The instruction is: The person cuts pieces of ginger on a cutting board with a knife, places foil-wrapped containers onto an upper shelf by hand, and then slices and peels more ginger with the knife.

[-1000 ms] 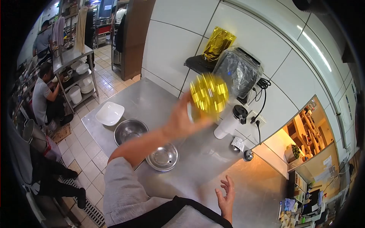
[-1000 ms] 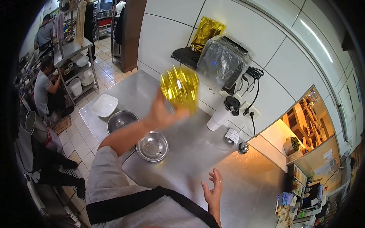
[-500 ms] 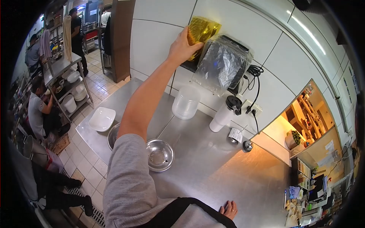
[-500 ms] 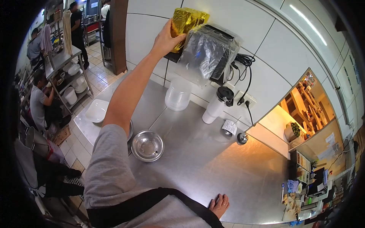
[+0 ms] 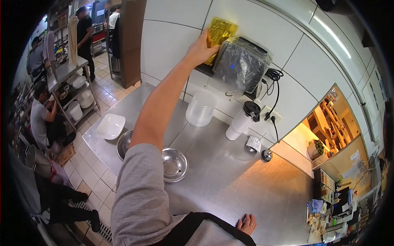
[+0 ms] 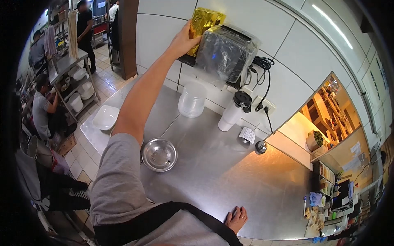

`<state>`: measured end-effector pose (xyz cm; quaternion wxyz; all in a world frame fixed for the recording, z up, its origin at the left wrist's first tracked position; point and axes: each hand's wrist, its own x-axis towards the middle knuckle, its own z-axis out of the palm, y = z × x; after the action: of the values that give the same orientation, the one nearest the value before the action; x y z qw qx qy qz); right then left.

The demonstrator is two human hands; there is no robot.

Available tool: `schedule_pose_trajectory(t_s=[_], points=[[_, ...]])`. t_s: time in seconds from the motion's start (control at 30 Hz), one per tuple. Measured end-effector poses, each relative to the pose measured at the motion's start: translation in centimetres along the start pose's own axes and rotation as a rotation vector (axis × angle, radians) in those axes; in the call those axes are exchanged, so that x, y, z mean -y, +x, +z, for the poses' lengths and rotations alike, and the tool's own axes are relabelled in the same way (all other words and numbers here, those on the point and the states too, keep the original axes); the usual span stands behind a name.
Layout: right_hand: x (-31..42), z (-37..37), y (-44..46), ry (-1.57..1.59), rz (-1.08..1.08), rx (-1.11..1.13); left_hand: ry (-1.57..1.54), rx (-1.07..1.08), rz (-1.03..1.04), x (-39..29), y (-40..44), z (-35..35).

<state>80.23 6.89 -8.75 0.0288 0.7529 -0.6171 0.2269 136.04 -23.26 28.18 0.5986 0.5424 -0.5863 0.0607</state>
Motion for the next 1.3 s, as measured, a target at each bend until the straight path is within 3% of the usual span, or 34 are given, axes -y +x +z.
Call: schedule_pose_trajectory(t_s=[0.23, 0.33, 0.63, 0.93, 1.03, 1.13, 1.3], points=[[0.2, -0.1, -0.1, -0.006, 0.007, -0.003, -0.209, 0.117, 0.079, 2.3, -1.0, 0.1], [0.1, -0.2, -0.2, -0.007, 0.000, -0.008, -0.278, 0.181, 0.003, 0.4, -2.0, -1.6], [0.2, -0.1, -0.1, -0.003, -0.002, -0.013, -0.160, 0.065, 0.047, 1.9, -1.5, -0.4], [-0.2, 0.1, -0.1, -0.016, 0.003, 0.004, -0.221, 0.134, 0.088, 3.2, -0.2, -2.3], [-0.4, 0.3, -0.3, -0.019, -0.009, 0.000, -0.219, 0.146, -0.085, 3.8, -0.9, -3.1], [-0.1, 0.3, -0.1, -0.026, -0.011, -0.006, -0.278, 0.131, 0.084, 4.2, -0.8, -2.5], [-0.5, 0.6, -0.3, -0.026, -0.020, -0.007, -0.223, 0.159, 0.000, 3.1, -0.9, -3.3]])
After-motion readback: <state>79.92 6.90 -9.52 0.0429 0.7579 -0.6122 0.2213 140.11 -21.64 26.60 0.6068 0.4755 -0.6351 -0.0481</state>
